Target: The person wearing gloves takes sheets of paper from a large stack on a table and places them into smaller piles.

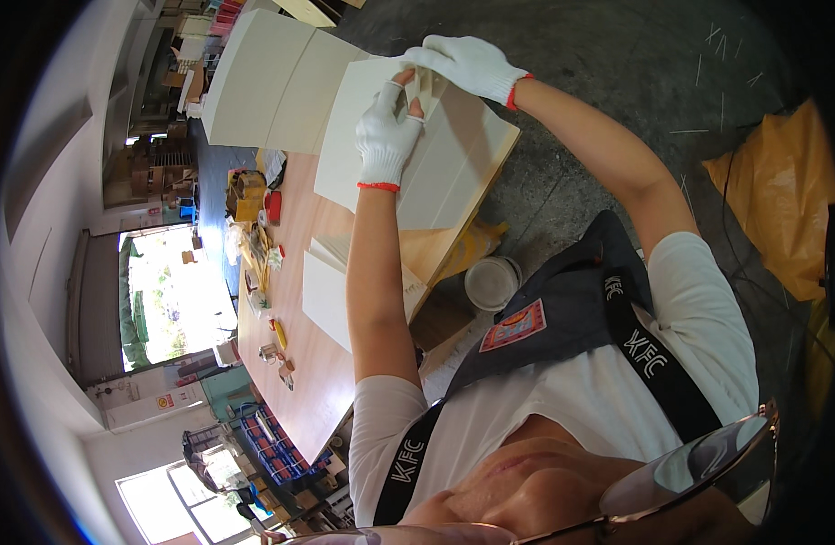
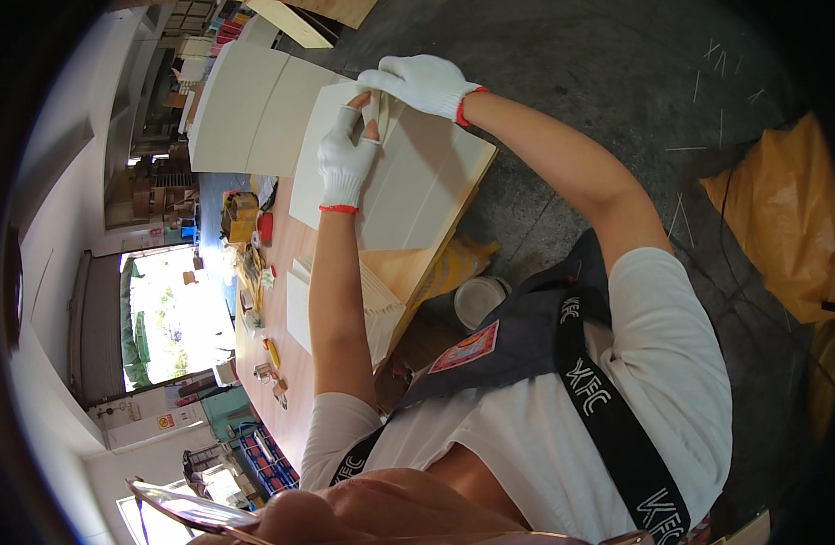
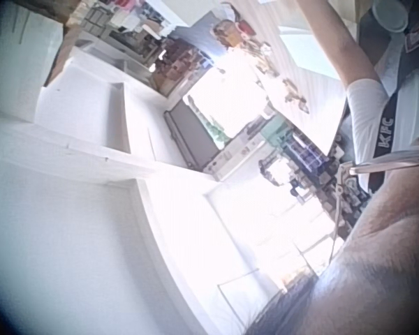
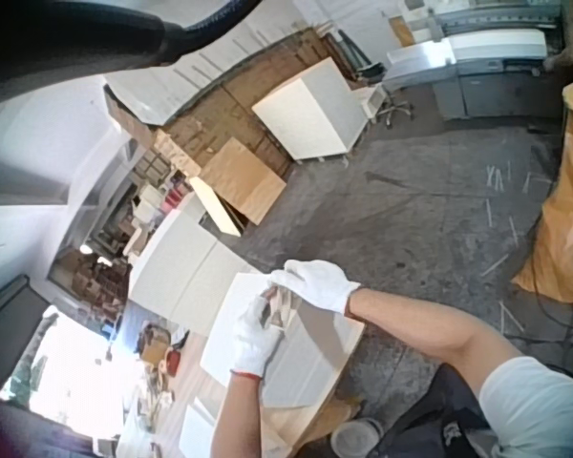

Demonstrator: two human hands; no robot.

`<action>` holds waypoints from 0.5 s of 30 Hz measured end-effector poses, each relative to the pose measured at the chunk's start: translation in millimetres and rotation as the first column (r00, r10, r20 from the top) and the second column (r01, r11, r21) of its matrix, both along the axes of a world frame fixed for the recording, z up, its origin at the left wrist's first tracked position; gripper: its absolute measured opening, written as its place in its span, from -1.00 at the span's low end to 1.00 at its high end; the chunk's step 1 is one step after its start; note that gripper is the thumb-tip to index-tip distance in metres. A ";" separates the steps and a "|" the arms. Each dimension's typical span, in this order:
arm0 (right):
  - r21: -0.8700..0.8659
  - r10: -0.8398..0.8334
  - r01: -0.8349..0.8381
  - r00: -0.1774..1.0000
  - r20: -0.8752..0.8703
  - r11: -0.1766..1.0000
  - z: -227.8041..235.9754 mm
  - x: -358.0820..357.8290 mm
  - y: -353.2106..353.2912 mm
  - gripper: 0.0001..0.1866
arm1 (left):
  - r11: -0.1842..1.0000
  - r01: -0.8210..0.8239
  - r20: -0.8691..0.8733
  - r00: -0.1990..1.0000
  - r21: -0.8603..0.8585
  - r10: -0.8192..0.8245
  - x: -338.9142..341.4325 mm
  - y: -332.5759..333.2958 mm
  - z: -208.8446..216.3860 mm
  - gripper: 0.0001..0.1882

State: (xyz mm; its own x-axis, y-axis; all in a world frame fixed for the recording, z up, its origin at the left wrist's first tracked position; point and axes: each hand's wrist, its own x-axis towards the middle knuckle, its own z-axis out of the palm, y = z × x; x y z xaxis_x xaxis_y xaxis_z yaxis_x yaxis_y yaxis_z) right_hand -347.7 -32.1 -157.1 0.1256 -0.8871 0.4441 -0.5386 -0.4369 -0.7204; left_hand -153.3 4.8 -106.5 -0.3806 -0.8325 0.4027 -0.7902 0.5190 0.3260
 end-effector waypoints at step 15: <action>0.088 0.100 -0.102 0.995 0.028 0.991 15.0 -0.3 8.2 -0.61 | 0.994 -0.046 0.002 0.999 0.101 0.046 -1.1 9.0 8.0 -0.76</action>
